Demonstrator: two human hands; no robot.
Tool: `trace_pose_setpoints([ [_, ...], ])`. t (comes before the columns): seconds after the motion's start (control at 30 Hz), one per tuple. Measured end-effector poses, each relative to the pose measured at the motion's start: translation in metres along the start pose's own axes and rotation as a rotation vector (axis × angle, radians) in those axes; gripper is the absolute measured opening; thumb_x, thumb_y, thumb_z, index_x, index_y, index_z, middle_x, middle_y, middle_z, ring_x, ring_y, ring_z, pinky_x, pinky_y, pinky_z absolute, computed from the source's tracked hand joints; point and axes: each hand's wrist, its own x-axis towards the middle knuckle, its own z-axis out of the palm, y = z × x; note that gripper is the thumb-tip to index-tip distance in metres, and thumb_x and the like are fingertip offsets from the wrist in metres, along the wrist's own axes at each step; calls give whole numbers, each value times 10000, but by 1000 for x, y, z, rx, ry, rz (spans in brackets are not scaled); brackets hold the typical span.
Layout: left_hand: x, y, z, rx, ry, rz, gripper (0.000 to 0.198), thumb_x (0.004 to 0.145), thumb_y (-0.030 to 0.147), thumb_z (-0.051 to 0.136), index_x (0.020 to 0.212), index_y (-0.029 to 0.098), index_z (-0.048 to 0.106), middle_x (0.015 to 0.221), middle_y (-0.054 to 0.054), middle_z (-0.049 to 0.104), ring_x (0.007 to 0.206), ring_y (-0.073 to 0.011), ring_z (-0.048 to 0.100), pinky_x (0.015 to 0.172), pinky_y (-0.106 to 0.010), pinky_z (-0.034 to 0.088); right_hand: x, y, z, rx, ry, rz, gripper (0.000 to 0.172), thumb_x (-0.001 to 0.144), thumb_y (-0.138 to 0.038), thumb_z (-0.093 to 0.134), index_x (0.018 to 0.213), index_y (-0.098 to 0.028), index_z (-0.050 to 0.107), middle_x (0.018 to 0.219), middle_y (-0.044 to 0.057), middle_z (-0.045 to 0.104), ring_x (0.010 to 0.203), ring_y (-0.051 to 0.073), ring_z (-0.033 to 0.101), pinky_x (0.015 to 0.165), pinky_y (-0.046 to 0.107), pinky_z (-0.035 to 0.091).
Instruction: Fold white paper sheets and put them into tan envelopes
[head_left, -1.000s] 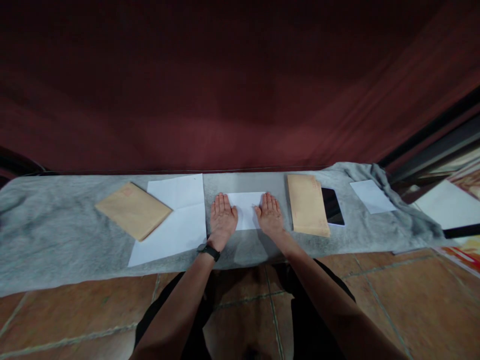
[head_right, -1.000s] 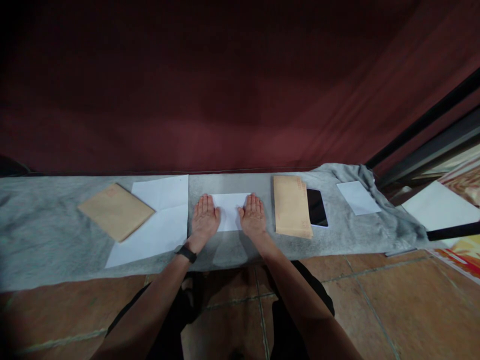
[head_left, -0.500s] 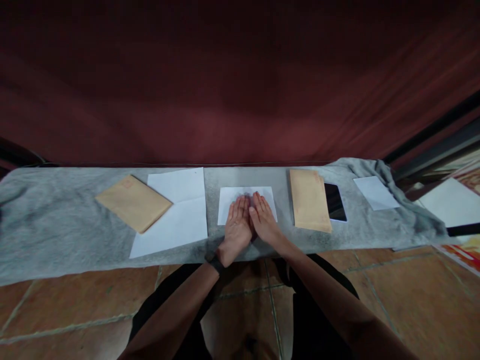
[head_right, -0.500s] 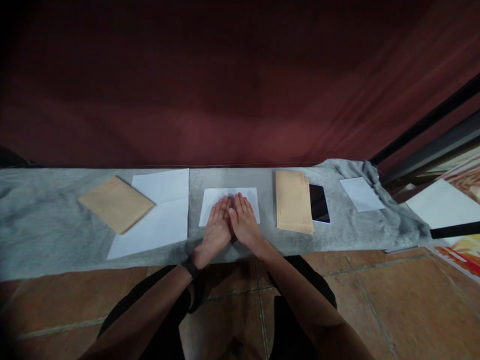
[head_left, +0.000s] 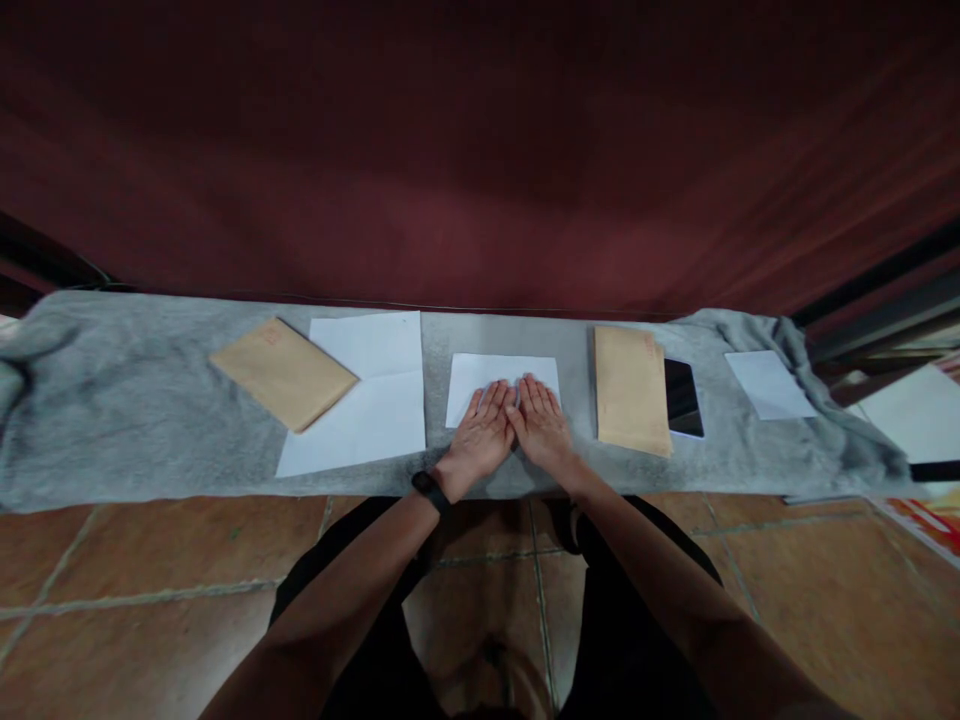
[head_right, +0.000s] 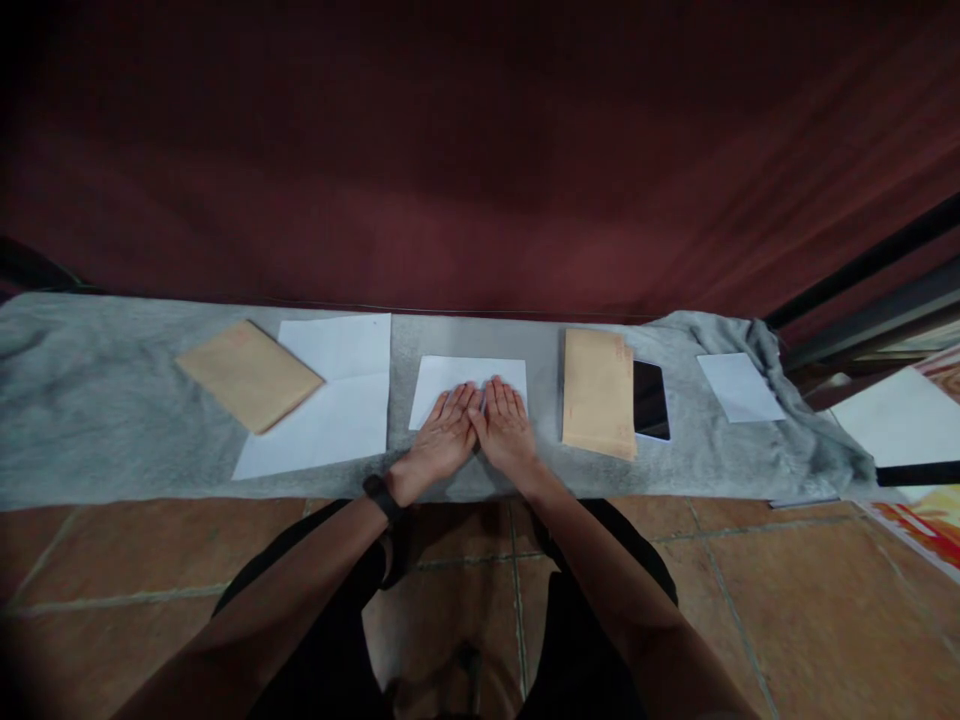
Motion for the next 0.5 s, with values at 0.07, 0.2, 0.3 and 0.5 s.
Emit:
trace_pose_setpoints([
  [0.07,-2,-3,-2,2,12,-27,586,1035,279,292,1585,78,305,1667,-150,325,1579,-232,197,1287,-475,208,-1,5,1,-53,26,-2,694,1087,-503,188,1604,-53,298,1685,181,249,1572,285,220,1270,496,194],
  [0.2,-4,-9,-7,5,23,-77,610,1045,362,311,1587,82,309,1673,-161,300,1579,-254,199,1287,-497,189,-3,15,2,-148,94,12,672,1089,-474,261,1597,-35,303,1674,202,271,1552,307,267,1250,502,231],
  [0.3,-5,-10,-10,14,38,-129,638,1044,408,329,1589,78,299,1673,-179,284,1579,-272,199,1285,-521,170,-4,24,1,-194,144,3,681,1087,-473,296,1584,-7,313,1651,230,313,1534,317,302,1234,512,266],
  [0.5,-6,-8,-14,27,5,-181,640,1043,424,340,1599,110,301,1673,-164,293,1578,-270,203,1280,-514,173,-7,34,-2,-254,199,21,709,1085,-488,306,1555,42,341,1610,281,363,1504,348,354,1202,533,328],
])
